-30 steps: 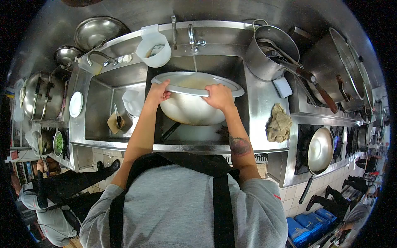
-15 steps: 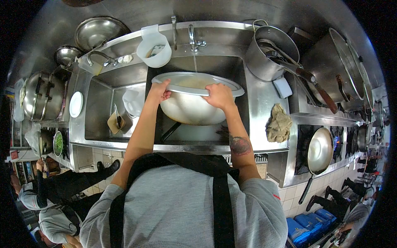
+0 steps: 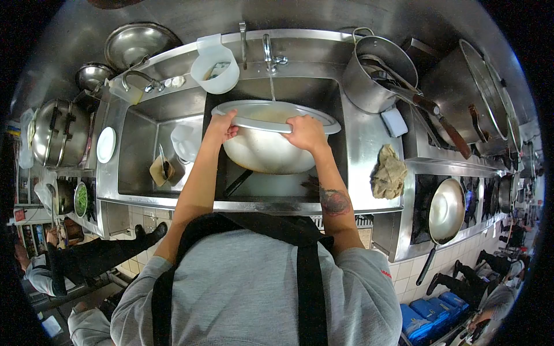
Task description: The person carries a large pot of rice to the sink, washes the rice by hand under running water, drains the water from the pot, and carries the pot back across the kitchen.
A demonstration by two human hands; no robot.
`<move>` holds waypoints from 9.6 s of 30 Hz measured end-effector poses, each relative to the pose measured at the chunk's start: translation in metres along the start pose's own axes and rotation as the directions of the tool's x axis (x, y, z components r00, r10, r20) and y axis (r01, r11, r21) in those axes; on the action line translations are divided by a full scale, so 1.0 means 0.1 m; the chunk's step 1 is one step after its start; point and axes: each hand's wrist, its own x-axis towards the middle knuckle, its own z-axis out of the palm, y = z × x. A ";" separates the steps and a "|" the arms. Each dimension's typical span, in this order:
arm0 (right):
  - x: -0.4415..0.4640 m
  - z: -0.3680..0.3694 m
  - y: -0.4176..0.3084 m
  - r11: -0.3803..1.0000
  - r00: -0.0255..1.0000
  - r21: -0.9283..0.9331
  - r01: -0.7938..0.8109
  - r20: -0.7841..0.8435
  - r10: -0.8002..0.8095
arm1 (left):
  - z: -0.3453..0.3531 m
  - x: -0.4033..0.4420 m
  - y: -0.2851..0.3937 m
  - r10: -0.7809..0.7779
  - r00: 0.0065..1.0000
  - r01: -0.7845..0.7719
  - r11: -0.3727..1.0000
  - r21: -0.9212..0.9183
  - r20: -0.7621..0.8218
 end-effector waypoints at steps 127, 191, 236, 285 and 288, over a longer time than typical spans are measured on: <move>0.23 -0.11 0.03 1.000 0.998 -0.012 -0.024 0.060 0.025 | 0.02 0.09 0.09 0.047 0.999 -0.048 0.998 -0.043 -0.014; 0.66 -0.02 1.29 0.879 0.885 0.113 -0.463 0.114 0.451 | -0.63 -2.11 -0.60 0.483 0.855 -0.421 0.858 0.293 -0.186; -3.21 -0.52 0.37 0.635 0.505 0.062 -0.770 -0.549 0.666 | -0.94 -2.13 -1.53 0.567 0.736 -0.677 0.608 0.415 0.369; -3.25 -0.17 -0.13 0.402 0.290 0.171 -0.900 -0.456 0.841 | -3.06 1.60 0.10 0.543 0.840 -0.394 0.624 0.674 -0.011; -3.29 -0.13 -0.07 0.376 0.256 0.158 -0.913 -0.494 0.831 | -2.79 1.62 -0.96 0.469 0.876 -0.276 0.684 0.676 -0.117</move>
